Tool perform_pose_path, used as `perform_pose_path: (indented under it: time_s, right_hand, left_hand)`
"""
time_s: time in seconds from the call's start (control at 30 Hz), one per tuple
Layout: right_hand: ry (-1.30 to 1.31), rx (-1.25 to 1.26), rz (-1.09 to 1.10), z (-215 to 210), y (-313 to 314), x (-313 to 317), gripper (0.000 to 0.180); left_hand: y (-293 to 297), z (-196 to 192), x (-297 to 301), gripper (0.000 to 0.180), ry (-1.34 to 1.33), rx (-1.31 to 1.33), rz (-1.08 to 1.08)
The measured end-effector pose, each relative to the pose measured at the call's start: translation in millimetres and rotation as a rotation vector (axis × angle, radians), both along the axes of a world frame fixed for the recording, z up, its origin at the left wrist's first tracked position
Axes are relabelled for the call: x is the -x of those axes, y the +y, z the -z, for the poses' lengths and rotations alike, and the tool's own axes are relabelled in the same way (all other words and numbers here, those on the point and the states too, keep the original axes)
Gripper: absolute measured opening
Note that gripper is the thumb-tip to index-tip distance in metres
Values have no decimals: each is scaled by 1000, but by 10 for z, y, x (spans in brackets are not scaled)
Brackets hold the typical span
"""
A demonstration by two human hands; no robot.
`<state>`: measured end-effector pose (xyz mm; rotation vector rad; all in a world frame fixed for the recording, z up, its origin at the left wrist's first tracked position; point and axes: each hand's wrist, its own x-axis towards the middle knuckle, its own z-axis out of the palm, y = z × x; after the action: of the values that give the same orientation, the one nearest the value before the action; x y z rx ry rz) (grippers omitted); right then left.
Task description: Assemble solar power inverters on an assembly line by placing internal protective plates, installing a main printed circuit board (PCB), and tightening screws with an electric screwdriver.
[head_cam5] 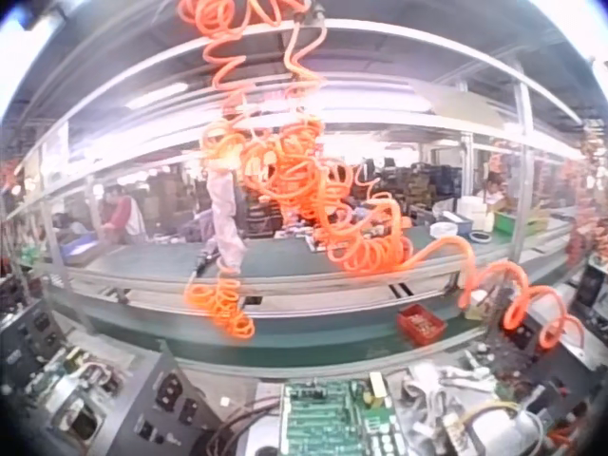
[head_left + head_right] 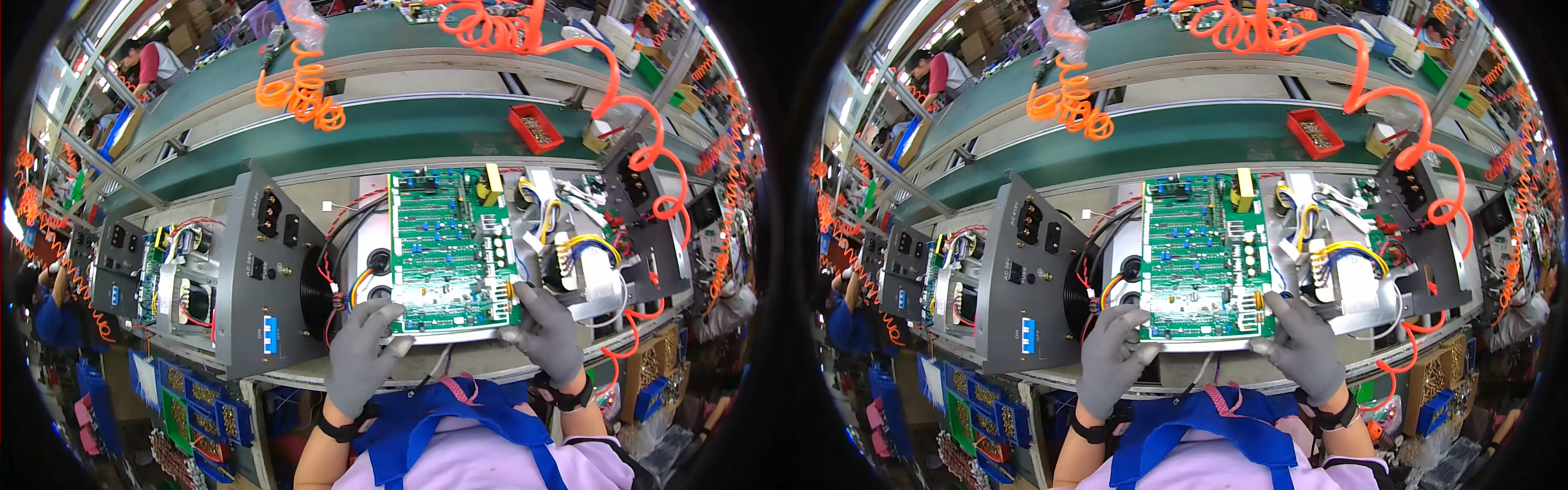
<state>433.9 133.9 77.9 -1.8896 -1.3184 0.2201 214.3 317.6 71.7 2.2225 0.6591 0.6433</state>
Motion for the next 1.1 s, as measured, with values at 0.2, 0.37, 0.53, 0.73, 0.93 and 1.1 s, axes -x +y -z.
perform_pose_path:
  time_s: [0.2, 0.37, 0.53, 0.73, 0.93, 1.1]
  right_hand:
    - [46, 51, 36, 21, 32, 6, 64]
    - [103, 65, 45, 15, 37, 15, 64]
    - [104, 102, 44, -8, 48, 17, 63]
    - [111, 118, 53, -39, 87, 30, 63]
    - [130, 92, 50, 14, 75, 17, 59]
    - [104, 62, 29, 52, 69, 7, 57]
  left_hand:
    - [29, 2, -6, 39, 6, -4, -20]
    - [78, -16, -11, 38, 71, 41, 19]
    - [162, -31, -12, 37, 66, 32, 62]
    - [200, -34, -35, 34, 88, 8, 94]
    - [211, -6, -41, 32, 80, -3, 104]
    - [218, -14, -38, 32, 69, 31, 80]
